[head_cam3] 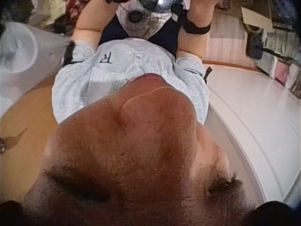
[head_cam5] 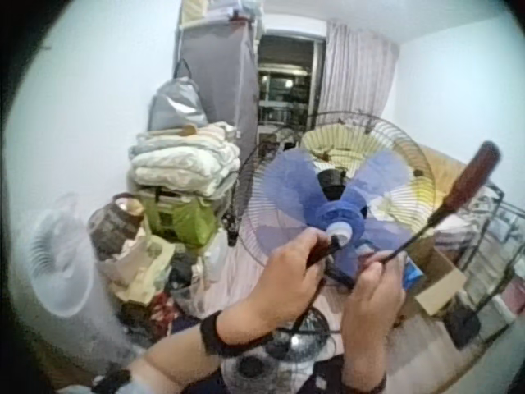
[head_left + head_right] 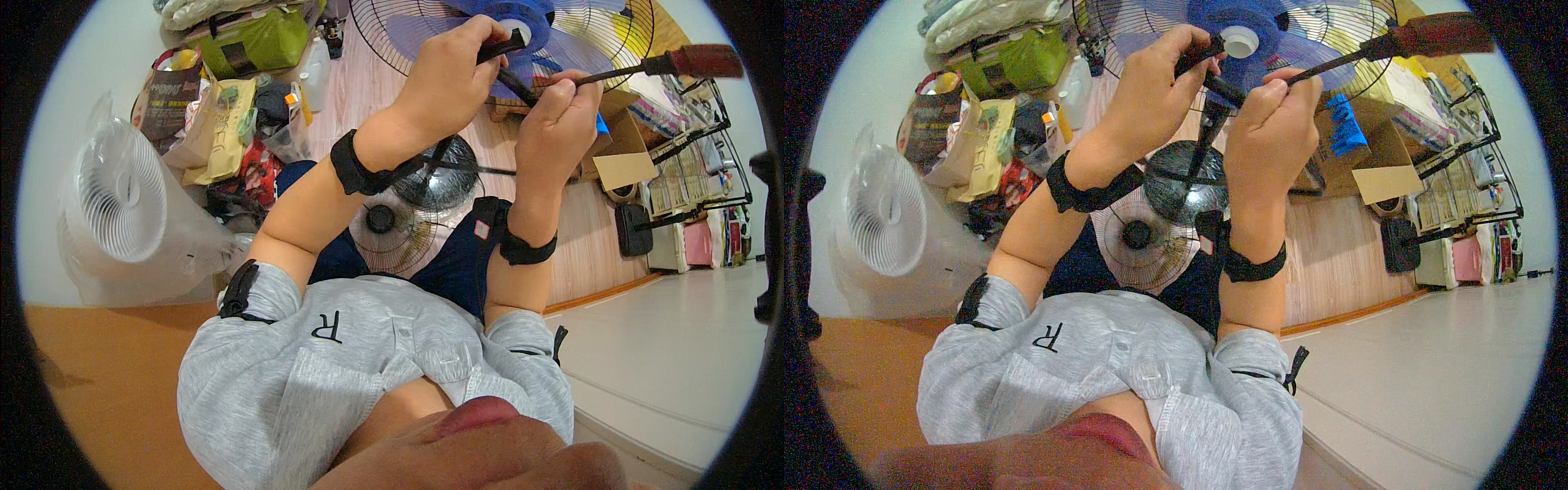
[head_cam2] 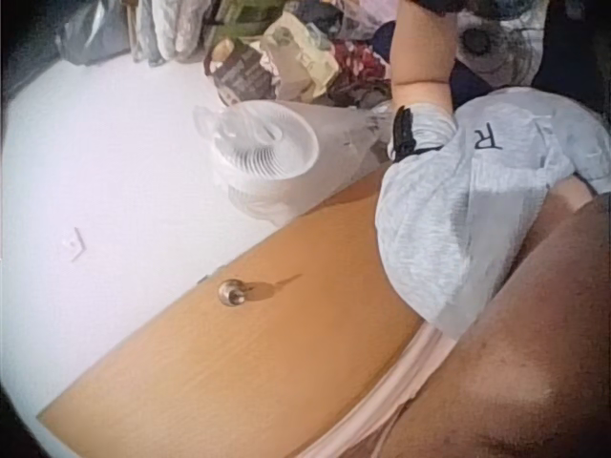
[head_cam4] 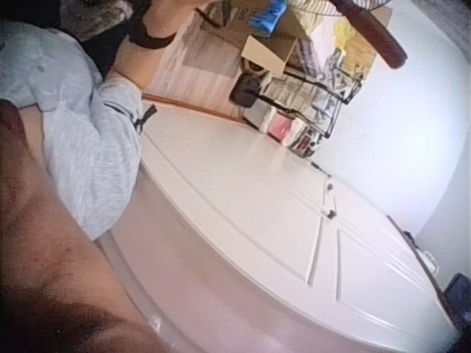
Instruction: The person assembles a standing fan by attaching the front grille to the fan head. They align the grille, secure it with screws using a screwdriver, and tighten the fasteners to complete the assembly.
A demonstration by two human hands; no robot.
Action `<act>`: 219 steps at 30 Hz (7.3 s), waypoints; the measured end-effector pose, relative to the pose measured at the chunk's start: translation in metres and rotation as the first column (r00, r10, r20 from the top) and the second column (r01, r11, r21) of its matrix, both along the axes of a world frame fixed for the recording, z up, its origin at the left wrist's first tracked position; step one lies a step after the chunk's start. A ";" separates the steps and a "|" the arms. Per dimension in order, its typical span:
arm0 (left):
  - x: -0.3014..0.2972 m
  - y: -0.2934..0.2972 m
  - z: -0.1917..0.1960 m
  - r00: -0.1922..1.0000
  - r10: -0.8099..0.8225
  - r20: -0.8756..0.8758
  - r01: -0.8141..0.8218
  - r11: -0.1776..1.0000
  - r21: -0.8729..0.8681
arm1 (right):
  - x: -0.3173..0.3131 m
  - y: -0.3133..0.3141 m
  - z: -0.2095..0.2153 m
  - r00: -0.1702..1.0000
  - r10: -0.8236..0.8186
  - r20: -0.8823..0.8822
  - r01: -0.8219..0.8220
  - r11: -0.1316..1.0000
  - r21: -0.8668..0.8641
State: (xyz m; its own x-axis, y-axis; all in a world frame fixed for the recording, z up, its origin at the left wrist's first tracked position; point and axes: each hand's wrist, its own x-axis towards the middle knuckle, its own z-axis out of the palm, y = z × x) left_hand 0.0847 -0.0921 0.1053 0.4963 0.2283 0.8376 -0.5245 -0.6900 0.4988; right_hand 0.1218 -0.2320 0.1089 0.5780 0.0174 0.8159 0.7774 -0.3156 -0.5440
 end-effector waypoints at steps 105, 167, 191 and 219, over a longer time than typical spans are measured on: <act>-0.032 0.009 -0.097 0.995 0.027 -0.095 -0.059 0.930 -0.362 | -0.045 0.010 -0.069 0.914 0.195 -0.357 -0.282 0.936 -0.209; -0.050 0.007 -0.080 0.882 -0.466 0.073 0.381 0.612 -0.693 | -0.029 0.028 -0.051 0.933 0.216 0.286 -0.206 0.976 -0.066; -0.059 0.002 -0.082 0.896 -0.419 -0.146 0.248 0.747 -0.617 | -0.037 0.011 -0.041 0.924 0.249 0.289 -0.169 0.947 -0.274; -0.064 0.005 -0.076 0.927 -0.165 -0.336 0.002 0.900 -0.435 | -0.018 -0.018 -0.041 0.787 0.513 -0.343 -0.543 0.840 0.009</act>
State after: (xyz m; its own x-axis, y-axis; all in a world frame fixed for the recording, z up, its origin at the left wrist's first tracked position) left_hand 0.0210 -0.0875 0.0295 0.7740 0.4616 0.4335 -0.3012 -0.3338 0.8932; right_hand 0.1042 -0.2498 0.0684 0.6841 0.4571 0.5684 0.6241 0.0365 -0.7805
